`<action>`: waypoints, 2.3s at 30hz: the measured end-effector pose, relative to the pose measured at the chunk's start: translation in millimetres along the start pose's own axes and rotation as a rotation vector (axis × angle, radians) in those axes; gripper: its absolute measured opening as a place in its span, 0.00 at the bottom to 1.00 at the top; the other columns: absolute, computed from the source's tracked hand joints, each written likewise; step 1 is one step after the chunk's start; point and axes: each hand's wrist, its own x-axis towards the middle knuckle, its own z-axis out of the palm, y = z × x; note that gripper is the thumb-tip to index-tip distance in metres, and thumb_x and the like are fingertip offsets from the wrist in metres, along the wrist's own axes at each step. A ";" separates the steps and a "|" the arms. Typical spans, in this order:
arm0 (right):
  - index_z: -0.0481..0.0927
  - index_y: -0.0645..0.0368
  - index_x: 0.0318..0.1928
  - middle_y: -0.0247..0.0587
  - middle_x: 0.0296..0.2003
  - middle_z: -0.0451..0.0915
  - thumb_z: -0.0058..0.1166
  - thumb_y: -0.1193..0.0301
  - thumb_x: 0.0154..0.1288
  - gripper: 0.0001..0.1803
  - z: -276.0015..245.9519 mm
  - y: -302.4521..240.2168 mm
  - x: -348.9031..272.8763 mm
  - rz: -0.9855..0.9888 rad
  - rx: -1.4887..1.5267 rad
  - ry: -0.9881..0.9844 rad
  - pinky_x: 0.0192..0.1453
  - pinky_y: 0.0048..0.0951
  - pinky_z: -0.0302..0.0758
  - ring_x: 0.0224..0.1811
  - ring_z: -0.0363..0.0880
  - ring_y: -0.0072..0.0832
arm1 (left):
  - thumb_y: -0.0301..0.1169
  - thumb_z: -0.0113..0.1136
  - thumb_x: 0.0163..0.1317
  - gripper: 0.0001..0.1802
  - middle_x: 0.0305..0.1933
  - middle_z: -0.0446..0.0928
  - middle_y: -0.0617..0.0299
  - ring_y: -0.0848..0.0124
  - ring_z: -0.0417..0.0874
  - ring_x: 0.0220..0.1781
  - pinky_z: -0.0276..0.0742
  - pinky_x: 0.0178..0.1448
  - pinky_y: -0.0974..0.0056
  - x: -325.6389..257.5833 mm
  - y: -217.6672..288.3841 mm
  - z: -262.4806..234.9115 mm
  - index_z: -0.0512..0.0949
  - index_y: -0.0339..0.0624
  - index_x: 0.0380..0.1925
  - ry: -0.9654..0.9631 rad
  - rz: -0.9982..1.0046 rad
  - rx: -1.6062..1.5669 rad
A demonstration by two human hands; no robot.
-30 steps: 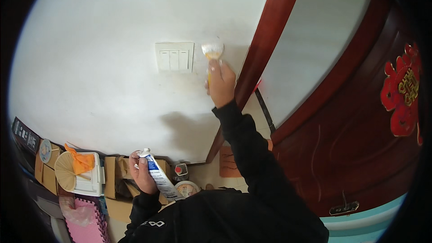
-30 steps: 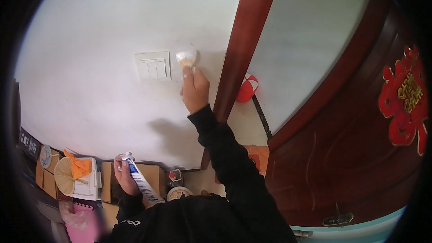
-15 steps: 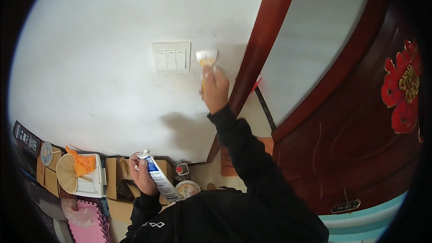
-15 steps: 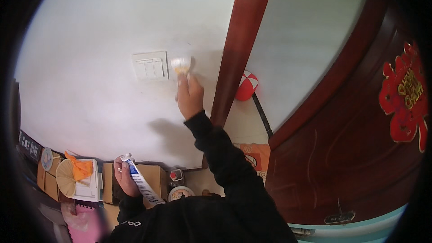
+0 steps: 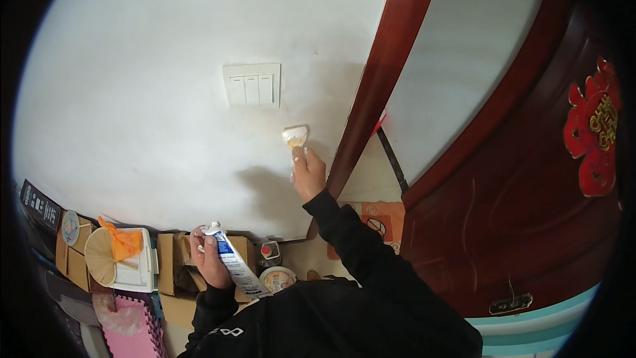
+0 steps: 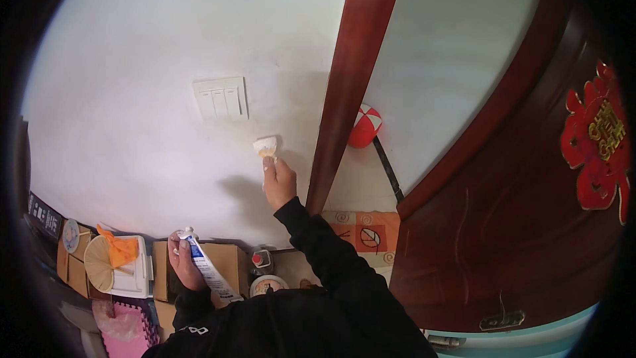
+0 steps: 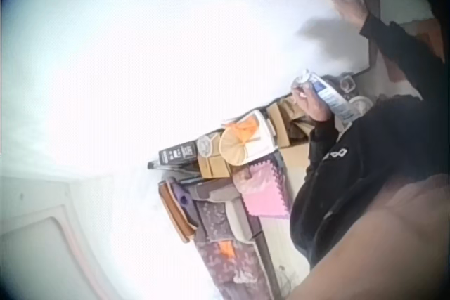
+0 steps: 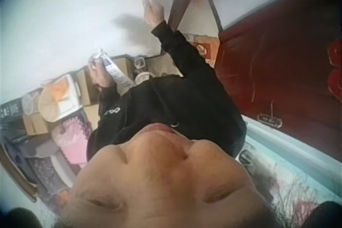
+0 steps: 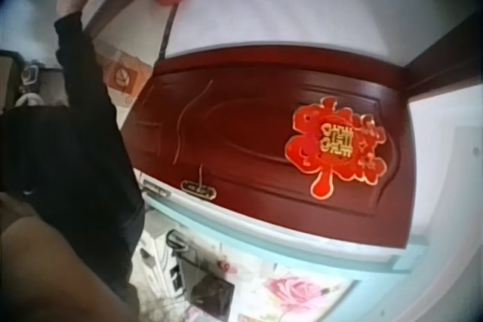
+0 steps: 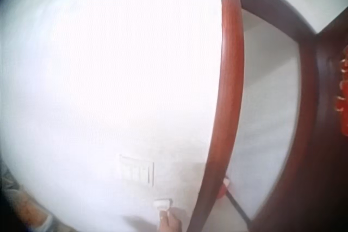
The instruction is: The person applies a white paste from a tube onto a wall near a light switch using a small spatula. They repeatedly squeeze the tube and spread the paste over a specific area to fill imperfections or holes.
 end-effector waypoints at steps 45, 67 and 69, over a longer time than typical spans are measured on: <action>0.70 0.58 0.27 0.31 0.14 0.67 0.46 0.61 0.69 0.16 -20.7 -88.2 26.4 -0.046 0.215 0.044 0.12 0.21 0.61 0.11 0.65 0.18 | 0.30 0.49 0.65 0.10 0.37 0.69 0.63 0.79 0.67 0.37 0.63 0.42 0.74 0.7 4.0 6.5 0.67 0.37 0.43 0.007 0.000 -0.001; 0.66 0.58 0.25 0.30 0.15 0.65 0.45 0.61 0.71 0.18 19.8 -33.1 21.1 0.017 0.216 0.036 0.14 0.23 0.62 0.13 0.65 0.19 | 0.31 0.49 0.65 0.11 0.38 0.72 0.61 0.78 0.70 0.38 0.65 0.45 0.73 0.1 -0.6 -1.9 0.68 0.37 0.44 0.009 0.010 0.014; 0.66 0.59 0.26 0.30 0.15 0.65 0.45 0.62 0.71 0.17 17.8 -27.0 23.5 0.068 0.201 0.012 0.15 0.23 0.62 0.13 0.65 0.18 | 0.32 0.47 0.66 0.12 0.36 0.73 0.62 0.79 0.69 0.37 0.63 0.42 0.74 1.0 1.2 2.2 0.69 0.37 0.44 -0.011 0.024 0.023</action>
